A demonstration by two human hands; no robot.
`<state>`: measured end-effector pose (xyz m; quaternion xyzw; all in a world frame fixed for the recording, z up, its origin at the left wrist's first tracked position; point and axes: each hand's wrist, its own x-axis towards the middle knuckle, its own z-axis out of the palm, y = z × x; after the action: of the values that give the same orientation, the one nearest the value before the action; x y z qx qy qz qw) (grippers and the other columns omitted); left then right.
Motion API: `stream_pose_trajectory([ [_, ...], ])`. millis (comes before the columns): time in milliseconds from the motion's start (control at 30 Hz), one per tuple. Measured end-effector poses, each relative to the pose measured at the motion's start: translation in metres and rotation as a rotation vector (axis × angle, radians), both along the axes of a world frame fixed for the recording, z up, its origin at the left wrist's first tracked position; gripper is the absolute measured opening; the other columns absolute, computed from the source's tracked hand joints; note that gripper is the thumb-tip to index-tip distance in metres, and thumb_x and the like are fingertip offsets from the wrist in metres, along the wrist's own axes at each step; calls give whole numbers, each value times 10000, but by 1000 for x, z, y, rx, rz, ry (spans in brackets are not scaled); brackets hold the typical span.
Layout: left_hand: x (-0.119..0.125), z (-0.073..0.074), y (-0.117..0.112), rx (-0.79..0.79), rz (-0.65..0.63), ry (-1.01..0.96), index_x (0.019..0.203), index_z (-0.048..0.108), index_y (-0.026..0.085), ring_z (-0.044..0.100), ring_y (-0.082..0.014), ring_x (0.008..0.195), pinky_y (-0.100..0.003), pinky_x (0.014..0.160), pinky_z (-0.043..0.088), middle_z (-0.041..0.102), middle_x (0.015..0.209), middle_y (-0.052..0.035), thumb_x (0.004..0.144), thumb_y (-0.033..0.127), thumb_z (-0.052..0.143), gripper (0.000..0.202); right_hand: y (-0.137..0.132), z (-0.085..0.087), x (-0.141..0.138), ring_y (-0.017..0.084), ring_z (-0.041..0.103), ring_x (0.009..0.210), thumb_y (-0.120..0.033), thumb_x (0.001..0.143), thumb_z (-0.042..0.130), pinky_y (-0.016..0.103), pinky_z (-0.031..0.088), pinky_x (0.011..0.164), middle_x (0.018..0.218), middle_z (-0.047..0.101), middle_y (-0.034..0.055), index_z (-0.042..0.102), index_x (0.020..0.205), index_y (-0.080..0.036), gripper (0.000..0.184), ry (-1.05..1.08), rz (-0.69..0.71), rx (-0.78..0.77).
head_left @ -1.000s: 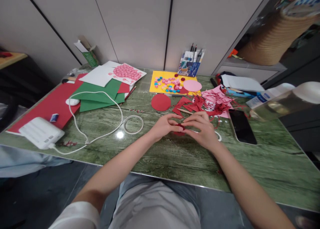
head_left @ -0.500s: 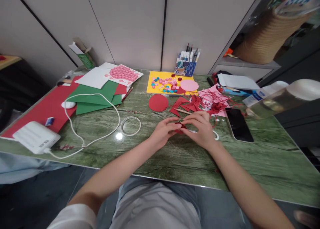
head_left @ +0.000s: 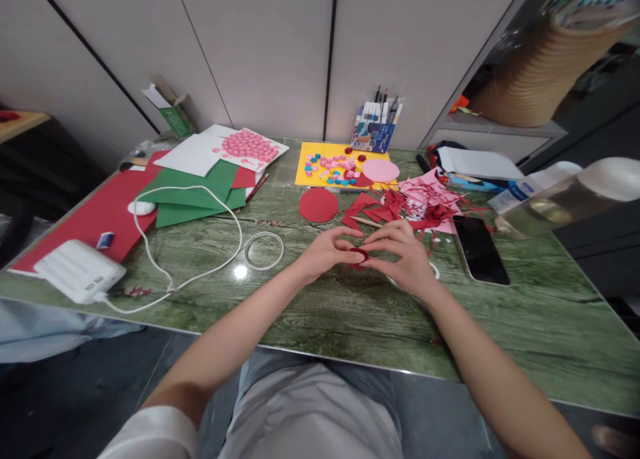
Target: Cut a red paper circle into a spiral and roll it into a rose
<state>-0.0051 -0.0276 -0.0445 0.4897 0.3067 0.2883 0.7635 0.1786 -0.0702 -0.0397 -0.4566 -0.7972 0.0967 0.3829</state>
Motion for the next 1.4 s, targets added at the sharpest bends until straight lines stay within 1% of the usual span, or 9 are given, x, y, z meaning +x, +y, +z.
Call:
stream_pose_trajectory([
  [133, -5, 4, 4, 35, -79, 37, 1011, 587, 141, 601, -111, 612, -258, 675, 428, 665, 676, -9, 589, 178, 753, 455, -1, -2, -1, 246, 480, 954, -323, 733, 696, 445, 405, 855, 899, 689, 18, 700, 892, -298, 161, -32, 48, -12],
  [267, -6, 5, 4, 64, -63, 81, 990, 599, 139, 593, -104, 602, -248, 661, 420, 661, 664, -8, 597, 175, 749, 423, -1, -3, -3, 240, 478, 968, -313, 762, 669, 434, 401, 859, 937, 677, 23, 684, 930, -284, 171, -50, 66, -37],
  [467, 9, -2, -11, -119, 232, -86, 979, 612, 147, 609, -102, 676, -262, 754, 429, 674, 718, -4, 610, 209, 751, 399, 2, -10, -6, 235, 499, 958, -257, 803, 628, 428, 382, 846, 965, 653, 39, 639, 949, -256, 147, -67, -78, 51],
  [600, 14, -4, -20, -267, 281, -177, 973, 607, 158, 617, -97, 698, -263, 772, 434, 681, 760, -2, 611, 195, 753, 393, 2, -15, -8, 241, 508, 944, -243, 806, 621, 429, 369, 825, 957, 647, 42, 613, 941, -252, 135, -75, -148, 117],
  [733, 11, -3, -16, -255, 239, -156, 970, 609, 152, 621, -97, 675, -262, 763, 435, 681, 731, 0, 606, 177, 755, 393, 1, -11, -8, 235, 515, 931, -264, 785, 649, 423, 375, 828, 937, 638, 41, 601, 888, -240, 116, -56, -133, 76],
  [933, -1, 0, -2, -80, 0, 1, 961, 622, 141, 628, -123, 629, -277, 716, 427, 689, 685, -24, 588, 162, 766, 401, 1, 0, -1, 228, 514, 940, -312, 737, 698, 405, 400, 838, 920, 641, 35, 624, 831, -238, 140, -31, 2, -49],
  [1067, -5, 1, 2, -16, -73, 30, 939, 639, 142, 622, -122, 622, -281, 729, 421, 687, 682, -23, 586, 162, 765, 375, 0, 2, -1, 224, 511, 934, -305, 723, 711, 401, 402, 851, 889, 653, 32, 643, 792, -239, 117, -26, 22, -53],
  [1267, 6, -2, -8, -157, 130, -40, 940, 617, 157, 621, -117, 657, -270, 724, 423, 685, 728, -15, 586, 171, 763, 383, 0, -2, -4, 224, 517, 887, -288, 733, 699, 416, 392, 836, 871, 672, 37, 630, 799, -226, 114, -64, -98, 111],
  [1400, 12, -5, -15, -244, 227, -144, 911, 620, 139, 629, -120, 751, -269, 787, 427, 686, 771, -24, 600, 155, 746, 335, 0, -7, -7, 224, 519, 879, -269, 733, 693, 415, 381, 818, 880, 677, 30, 625, 806, -231, 107, -102, -151, 163],
])
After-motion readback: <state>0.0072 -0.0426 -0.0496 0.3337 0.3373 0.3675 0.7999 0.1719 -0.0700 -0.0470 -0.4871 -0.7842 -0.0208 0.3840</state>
